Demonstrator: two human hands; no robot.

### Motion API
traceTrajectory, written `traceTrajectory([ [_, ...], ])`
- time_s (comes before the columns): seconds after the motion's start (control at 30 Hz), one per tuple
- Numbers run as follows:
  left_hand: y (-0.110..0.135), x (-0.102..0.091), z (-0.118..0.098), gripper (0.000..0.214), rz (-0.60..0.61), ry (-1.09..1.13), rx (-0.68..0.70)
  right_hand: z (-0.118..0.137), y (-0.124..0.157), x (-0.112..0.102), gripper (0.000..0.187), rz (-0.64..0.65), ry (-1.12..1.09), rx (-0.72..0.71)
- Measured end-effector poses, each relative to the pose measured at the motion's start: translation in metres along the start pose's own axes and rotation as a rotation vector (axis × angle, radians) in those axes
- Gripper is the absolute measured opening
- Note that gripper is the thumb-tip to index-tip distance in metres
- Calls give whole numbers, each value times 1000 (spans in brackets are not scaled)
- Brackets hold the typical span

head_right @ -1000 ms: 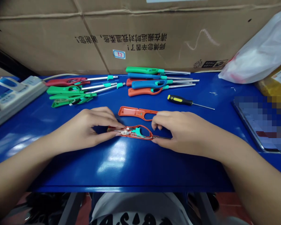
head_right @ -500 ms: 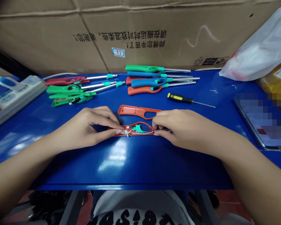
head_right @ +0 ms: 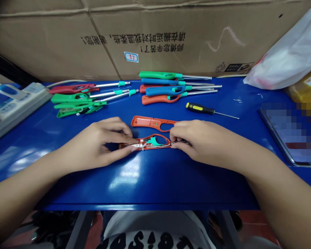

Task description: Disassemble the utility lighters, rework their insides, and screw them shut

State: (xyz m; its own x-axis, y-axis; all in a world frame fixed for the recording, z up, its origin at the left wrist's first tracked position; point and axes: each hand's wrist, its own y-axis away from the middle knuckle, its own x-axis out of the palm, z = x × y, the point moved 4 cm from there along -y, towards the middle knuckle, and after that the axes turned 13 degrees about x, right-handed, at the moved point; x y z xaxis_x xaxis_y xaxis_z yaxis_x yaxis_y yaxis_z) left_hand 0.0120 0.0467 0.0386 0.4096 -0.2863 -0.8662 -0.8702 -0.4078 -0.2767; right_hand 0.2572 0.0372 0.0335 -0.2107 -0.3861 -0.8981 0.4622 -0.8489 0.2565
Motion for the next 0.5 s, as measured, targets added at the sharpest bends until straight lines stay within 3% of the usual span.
traceTrajectory([
  [0.33, -2, -1, -6, 18, -28, -96, 58, -1, -1, 1, 21, -44, 17, -39],
  [0.5, -2, 3, -15, 27, 78, -282, 209, 0, -2, 1, 21, -27, 30, -35],
])
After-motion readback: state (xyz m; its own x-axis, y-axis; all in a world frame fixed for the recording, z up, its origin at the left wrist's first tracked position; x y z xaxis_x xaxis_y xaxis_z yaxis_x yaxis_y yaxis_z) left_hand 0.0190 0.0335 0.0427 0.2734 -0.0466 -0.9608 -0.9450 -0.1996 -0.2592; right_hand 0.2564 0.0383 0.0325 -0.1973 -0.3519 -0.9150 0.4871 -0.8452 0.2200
